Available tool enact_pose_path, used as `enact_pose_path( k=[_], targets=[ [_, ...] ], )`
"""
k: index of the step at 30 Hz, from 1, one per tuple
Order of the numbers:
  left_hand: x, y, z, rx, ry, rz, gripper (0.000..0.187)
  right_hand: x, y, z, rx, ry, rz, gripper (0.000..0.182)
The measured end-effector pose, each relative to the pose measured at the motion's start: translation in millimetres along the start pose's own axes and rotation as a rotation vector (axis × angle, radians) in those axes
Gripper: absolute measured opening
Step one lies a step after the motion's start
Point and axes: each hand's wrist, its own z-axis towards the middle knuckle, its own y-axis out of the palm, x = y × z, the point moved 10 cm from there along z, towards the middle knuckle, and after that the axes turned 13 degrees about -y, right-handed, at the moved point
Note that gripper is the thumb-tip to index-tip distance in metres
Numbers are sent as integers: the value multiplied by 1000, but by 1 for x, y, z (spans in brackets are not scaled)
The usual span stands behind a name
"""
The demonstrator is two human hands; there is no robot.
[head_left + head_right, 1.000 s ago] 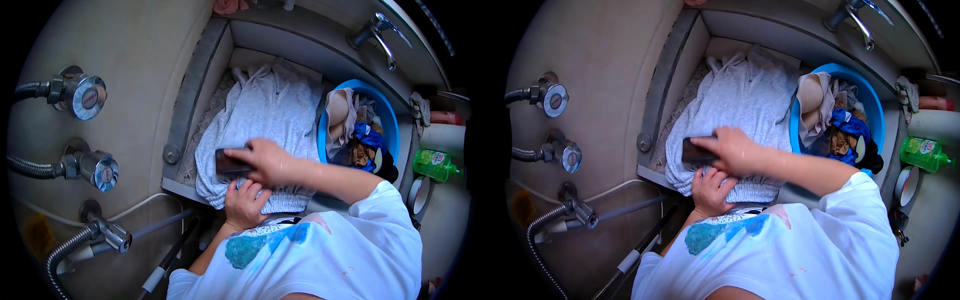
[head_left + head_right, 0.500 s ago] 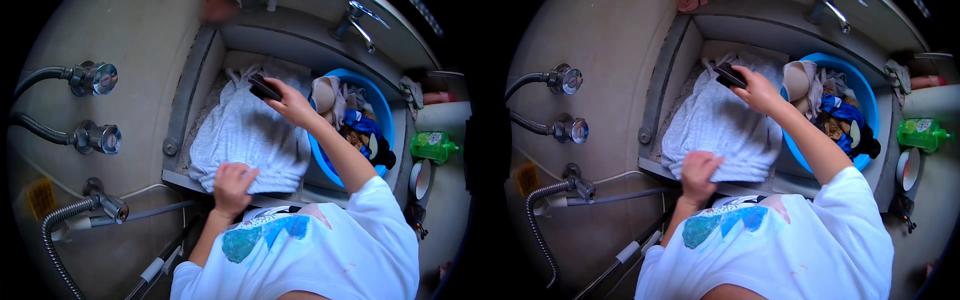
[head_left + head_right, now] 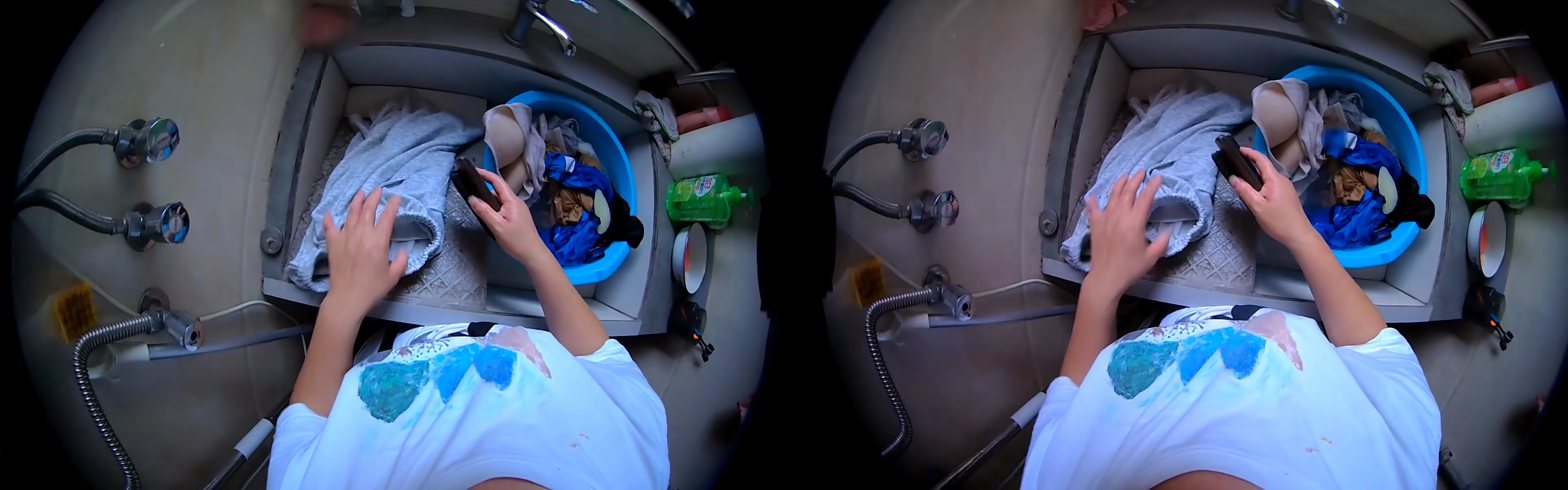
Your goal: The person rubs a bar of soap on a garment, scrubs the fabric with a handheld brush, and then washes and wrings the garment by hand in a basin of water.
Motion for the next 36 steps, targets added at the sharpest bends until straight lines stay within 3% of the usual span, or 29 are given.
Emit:
enact_pose_path(
  k=[1, 2, 3, 5, 6, 7, 9, 12, 13, 15, 17, 19, 23, 26, 27, 28, 31, 33, 36],
  targets=[
    [-9, 15, 12, 24, -51, 0, 79, -3, 1, 2, -6, -6, -3, 48],
    [-16, 25, 21, -20, -142, 107, 63, -11, 0, 5, -22, -43, -56, 48],
    [-14, 25, 27, -13, -142, 103, 63, -18, -1, 9, -33, -78, -109, 48],
    [-15, 58, 26, -334, -130, 216, 41, -19, -8, 15, -44, 1, -114, 48],
    [2, 43, 18, -228, 31, 73, 24, -22, -13, 20, -12, -30, -120, 48],
    [6, 52, 3, -349, 72, 132, 29, -18, -17, 24, 29, -107, -107, 47],
    [16, 30, -24, -251, 209, 14, 32, -18, -22, 32, 12, -52, -148, 46],
    [6, 16, -50, -63, 146, -96, 35, -34, -5, 45, -28, -117, -232, 47],
    [2, 23, -57, -70, 142, -97, 35, -54, 16, 46, -57, -215, -131, 50],
    [-9, 24, -69, 105, 152, -138, 40, -81, 76, 28, -271, -413, -64, 56],
    [-12, 30, -69, 136, 171, -131, 41, -73, 130, 3, -679, -355, -392, 70],
    [-12, 33, -70, 117, 197, -135, 39, -37, 127, 30, -545, -378, -564, 67],
    [-10, 27, -66, 120, 160, -169, 32, 24, 101, 116, -303, -234, -852, 61],
    [-11, 25, -67, 127, 142, -181, 30, 11, 102, 129, -314, -237, -924, 60],
    [-11, 26, -66, 137, 134, -188, 29, -15, 102, 119, -366, -229, -822, 60],
    [-11, 29, -67, 128, 126, -196, 29, -40, 108, 99, -371, -362, -636, 62],
    [-14, 28, -67, 153, 117, -170, 28, -64, 133, 22, -687, -444, -460, 72],
    [-12, 29, -65, 139, 138, -190, 28, -37, 132, 25, -684, -360, -499, 72],
    [-10, 28, -65, 111, 108, -191, 29, 14, 115, 92, -452, -170, -610, 58]
  ],
)
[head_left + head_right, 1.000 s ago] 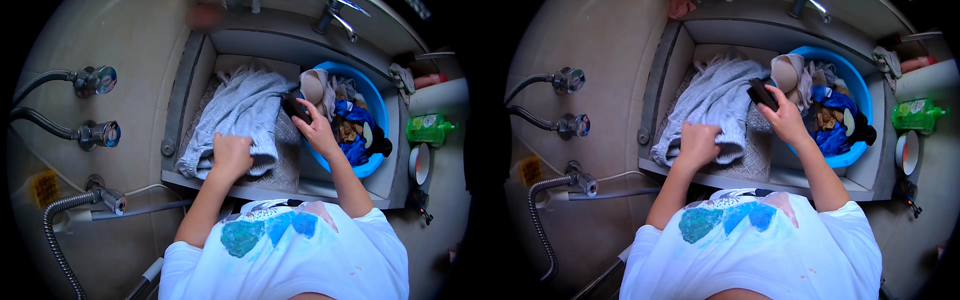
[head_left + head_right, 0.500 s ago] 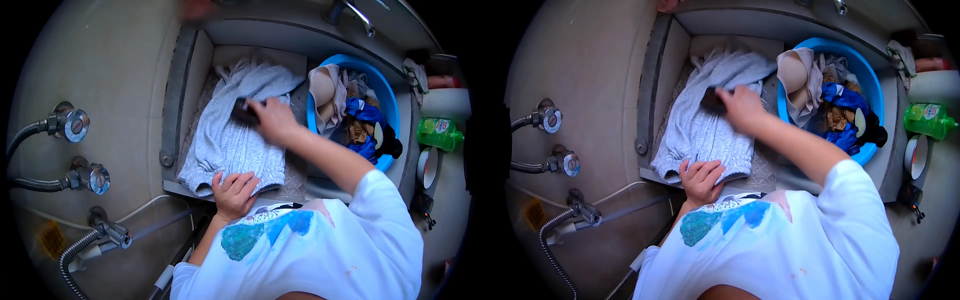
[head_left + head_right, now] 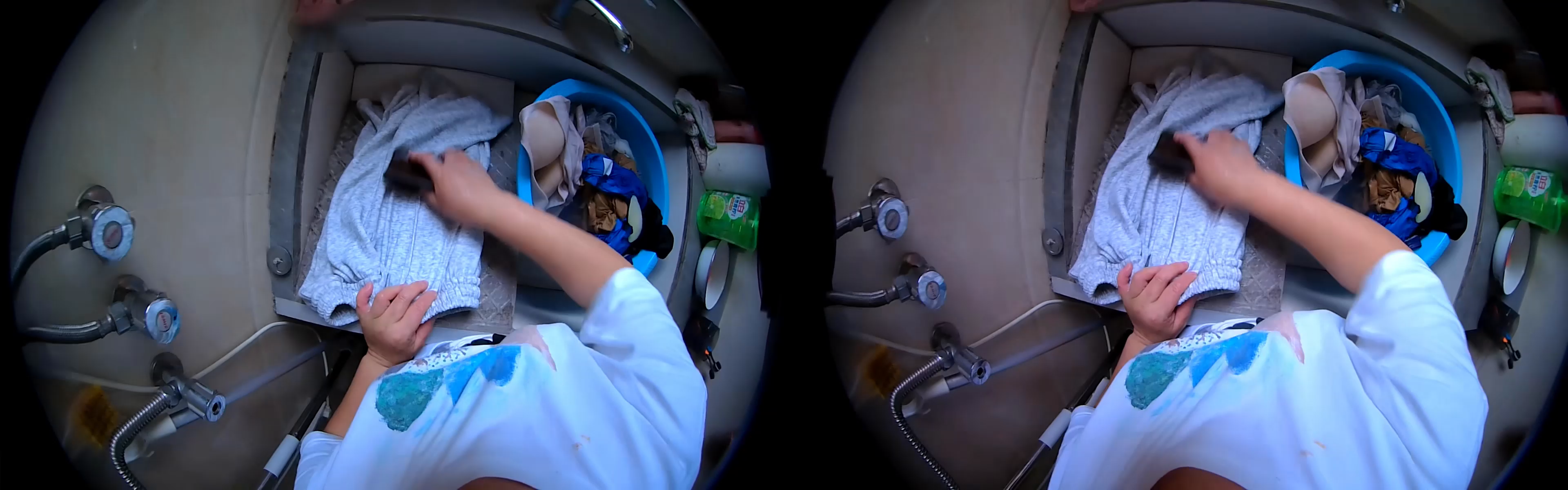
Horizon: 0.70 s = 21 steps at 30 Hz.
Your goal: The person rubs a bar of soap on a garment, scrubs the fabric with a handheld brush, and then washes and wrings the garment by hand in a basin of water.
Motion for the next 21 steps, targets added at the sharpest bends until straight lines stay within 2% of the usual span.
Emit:
enact_pose_path(
  k=[2, 5, 7, 9, 11, 12, 13, 16, 17, 18, 19, 21],
  targets=[
    [-2, -2, 3, 2, -15, -3, 29, 31, -9, 31, 15, 90, -113, 54],
    [-2, -3, 2, 27, -8, -13, 29, 20, -24, 39, -20, 16, -253, 58],
    [-3, -4, 3, 31, -24, -25, 29, -34, -38, 14, -107, -82, -89, 64],
    [-2, -2, 2, 24, -21, -30, 29, -88, -18, -22, -191, -301, 120, 69],
    [-5, -1, 0, 54, -17, -2, 27, -95, 11, -49, -249, -217, 147, 70],
    [-3, -1, 2, 43, -8, -8, 26, -81, 15, -40, -216, -223, 227, 68],
    [-3, -3, 4, 36, -15, -22, 28, -63, 12, -31, -134, -190, 166, 67],
    [1, -7, 6, 29, -21, -25, 30, 17, -6, 18, 103, 89, -142, 60],
    [2, -7, 6, 39, -24, -32, 30, 46, -3, 33, 82, 151, -190, 62],
    [1, -8, 6, 54, -31, -41, 31, 46, -20, 39, 130, 110, -195, 54],
    [0, -10, 6, 70, -32, -35, 31, 43, -26, 40, 137, 95, -199, 54],
    [0, -8, 5, 69, -50, -33, 30, 28, -31, 28, -8, 90, -162, 44]
  ],
)
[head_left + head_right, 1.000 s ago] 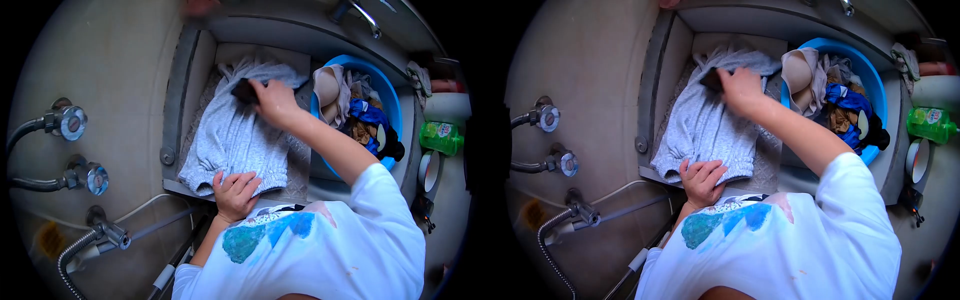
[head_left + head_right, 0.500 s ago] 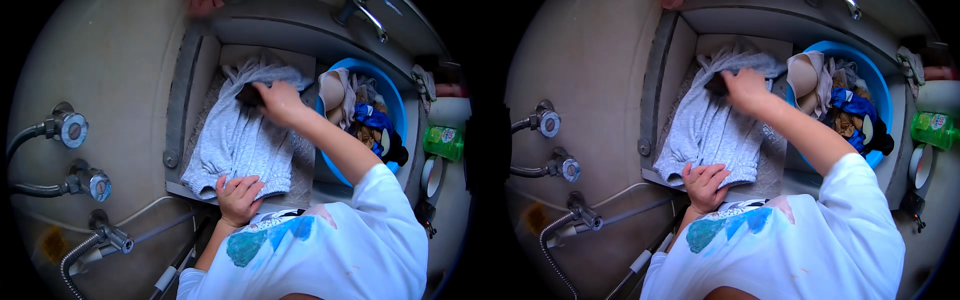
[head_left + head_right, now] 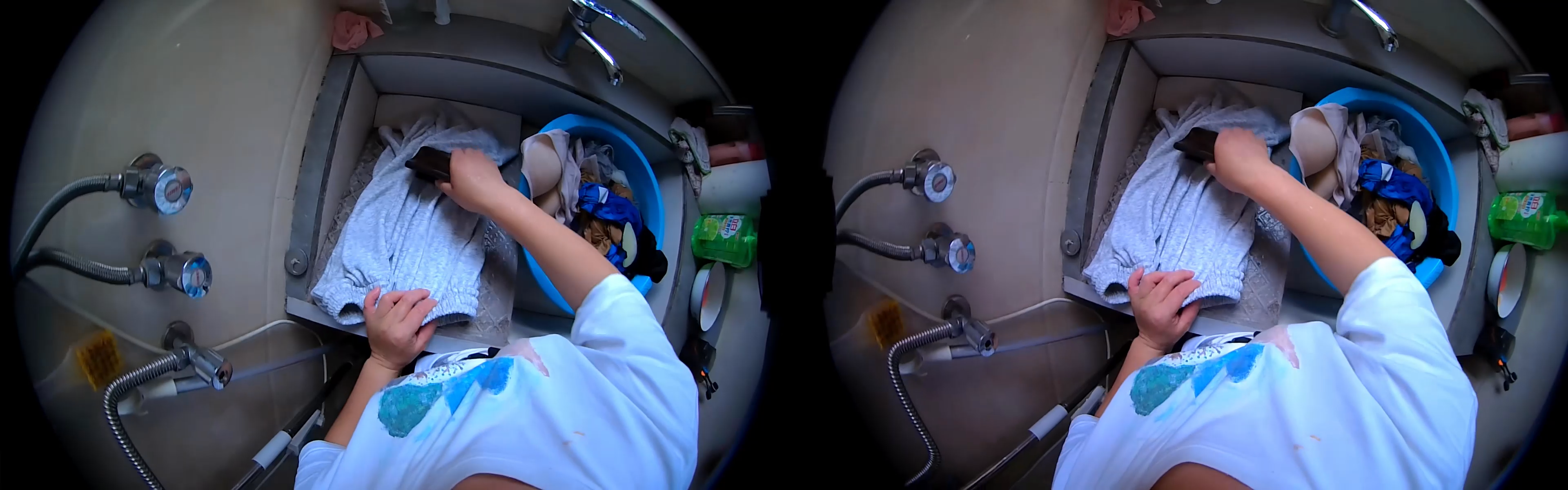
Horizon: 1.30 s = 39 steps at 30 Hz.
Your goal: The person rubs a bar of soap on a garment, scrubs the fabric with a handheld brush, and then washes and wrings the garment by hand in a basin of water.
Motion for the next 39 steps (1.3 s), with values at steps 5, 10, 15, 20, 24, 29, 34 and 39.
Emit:
enact_pose_path(
  k=[5, 10, 15, 20, 24, 29, 34, 39],
  targets=[
    [2, -1, -1, 20, 23, 15, 31, -20, 8, -65, 133, -228, 140, 43],
    [10, -4, 6, 11, 41, -19, 19, -22, 10, -68, 32, -210, 260, 49],
    [10, -47, 12, 5, 31, -208, 15, -54, -33, -128, 60, -341, 596, 65],
    [16, -26, 2, -618, 18, -149, 43, -32, -6, -213, 160, -114, 962, 64],
    [15, -10, 35, -742, -177, -244, 53, -6, 19, -221, 276, 92, 949, 61],
    [-2, 29, 66, -339, 91, 69, 47, -22, 0, -209, 158, 65, 915, 60],
    [0, 37, 53, -416, 43, 57, 28, -16, -13, -199, 174, 134, 824, 60],
    [6, -1, 35, -181, 28, -43, 25, -52, -56, -150, 357, -191, 356, 68]
  ],
)
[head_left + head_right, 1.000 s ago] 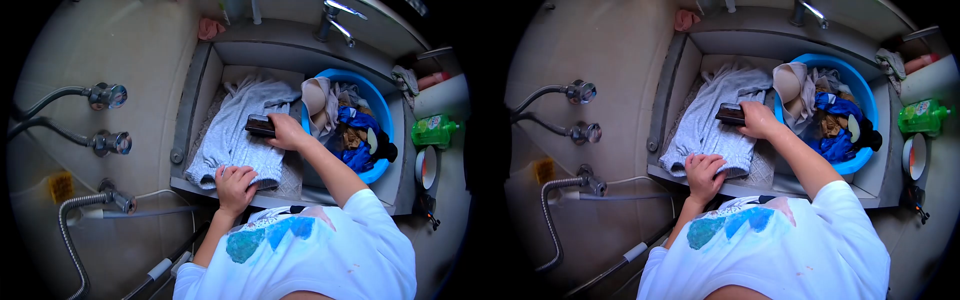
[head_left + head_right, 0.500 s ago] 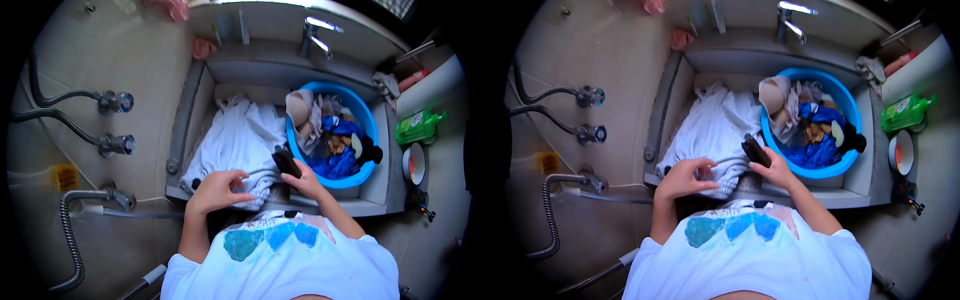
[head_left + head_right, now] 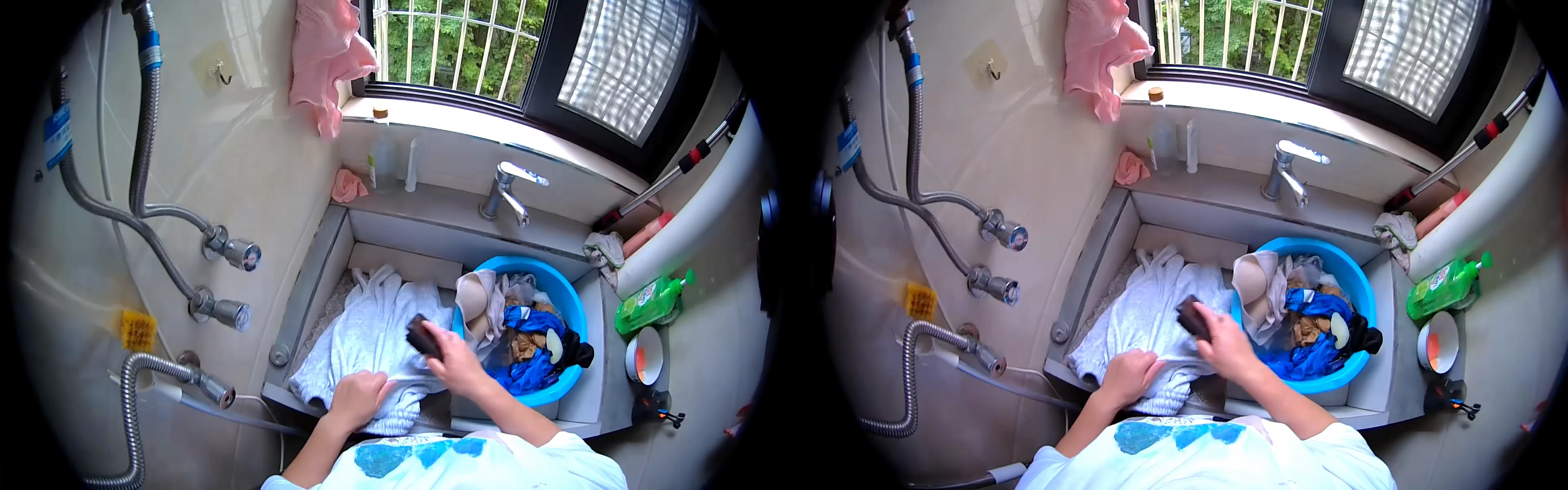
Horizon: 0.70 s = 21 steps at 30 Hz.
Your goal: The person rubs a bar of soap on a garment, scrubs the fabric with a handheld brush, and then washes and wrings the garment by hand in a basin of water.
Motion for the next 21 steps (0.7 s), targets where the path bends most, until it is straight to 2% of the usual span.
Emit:
enact_pose_path(
  k=[1, 3, 4, 5, 6, 8, 10, 13, 15, 17, 19, 21],
  targets=[
    [3, -8, -3, 22, 7, -50, 26, -9, 11, 9, -51, -27, 20, 68],
    [1, -17, -8, 88, 4, -56, 28, -39, 46, 14, -322, -103, 91, 68],
    [-5, -15, -9, 119, 9, -74, 30, -38, 66, 6, -435, -77, 60, 69],
    [0, -15, -10, 116, 45, -56, 32, -1, 93, -3, -436, -15, 96, 68],
    [3, -12, -12, 110, 93, -37, 33, 8, 82, 9, -467, 69, -75, 66],
    [5, -6, -11, 106, 133, -36, 35, 54, 78, 32, -331, 102, -192, 64],
    [4, -5, -7, 95, 113, -60, 36, 65, 79, 54, -336, 128, -283, 60],
    [-3, -3, -5, 99, 77, -52, 35, 80, 88, 72, -304, 106, -355, 63],
    [-5, -4, -5, 94, 58, -56, 35, 69, 78, 72, -306, 120, -355, 64],
    [-6, -5, -5, 101, 25, -67, 35, 25, 70, 61, -431, 55, -193, 64],
    [-8, -13, -5, 138, 17, -190, 37, -20, 83, 38, -578, -128, -50, 69],
    [-11, -16, -8, 166, 47, -255, 38, -6, 97, 27, -510, -167, 87, 70]
  ],
)
